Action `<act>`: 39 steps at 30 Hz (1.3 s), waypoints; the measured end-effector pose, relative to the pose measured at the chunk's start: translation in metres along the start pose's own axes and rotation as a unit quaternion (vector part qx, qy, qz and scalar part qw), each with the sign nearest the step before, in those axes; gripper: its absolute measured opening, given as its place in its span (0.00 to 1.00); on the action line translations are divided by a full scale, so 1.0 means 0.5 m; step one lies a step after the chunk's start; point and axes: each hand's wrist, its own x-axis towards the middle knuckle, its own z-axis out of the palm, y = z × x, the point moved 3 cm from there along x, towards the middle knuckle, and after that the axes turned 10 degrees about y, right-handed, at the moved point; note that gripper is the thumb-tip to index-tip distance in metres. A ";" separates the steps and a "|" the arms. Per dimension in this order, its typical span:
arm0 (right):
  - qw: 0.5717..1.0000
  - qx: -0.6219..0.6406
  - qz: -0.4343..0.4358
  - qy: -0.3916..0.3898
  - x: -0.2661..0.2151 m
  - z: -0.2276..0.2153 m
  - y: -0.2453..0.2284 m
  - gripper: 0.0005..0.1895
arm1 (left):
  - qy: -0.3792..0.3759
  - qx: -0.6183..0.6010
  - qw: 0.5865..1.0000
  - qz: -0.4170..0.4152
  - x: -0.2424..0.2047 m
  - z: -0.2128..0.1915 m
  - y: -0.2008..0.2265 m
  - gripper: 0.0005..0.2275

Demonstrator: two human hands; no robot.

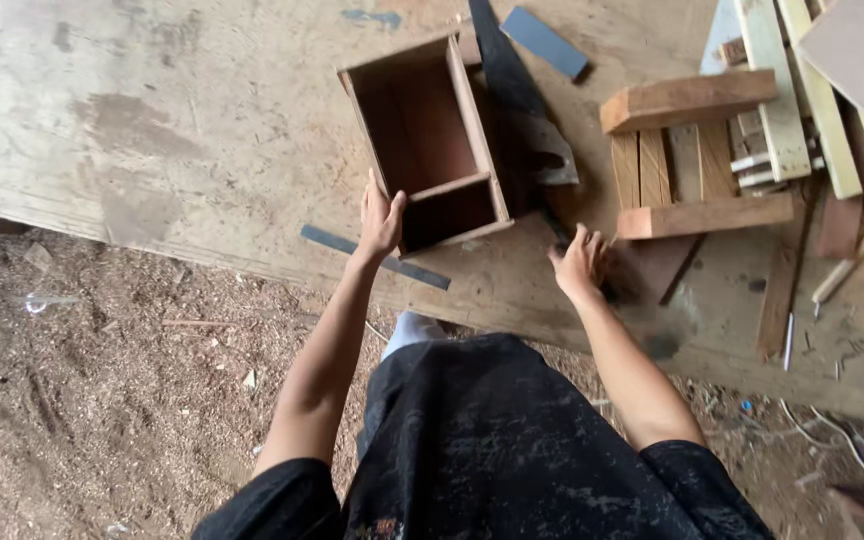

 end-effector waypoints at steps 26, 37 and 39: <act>0.909 0.370 -0.153 -0.111 -0.075 -0.172 -0.164 0.19 | 0.112 -0.183 0.977 0.019 -0.109 0.078 0.085 0.42; 0.921 0.339 -0.177 -0.073 -0.114 -0.159 -0.207 0.21 | 0.139 -0.153 0.978 0.007 -0.111 0.078 0.091 0.39; 0.917 0.346 -0.186 -0.071 -0.117 -0.153 -0.214 0.21 | 0.138 -0.169 0.976 0.015 -0.114 0.075 0.093 0.40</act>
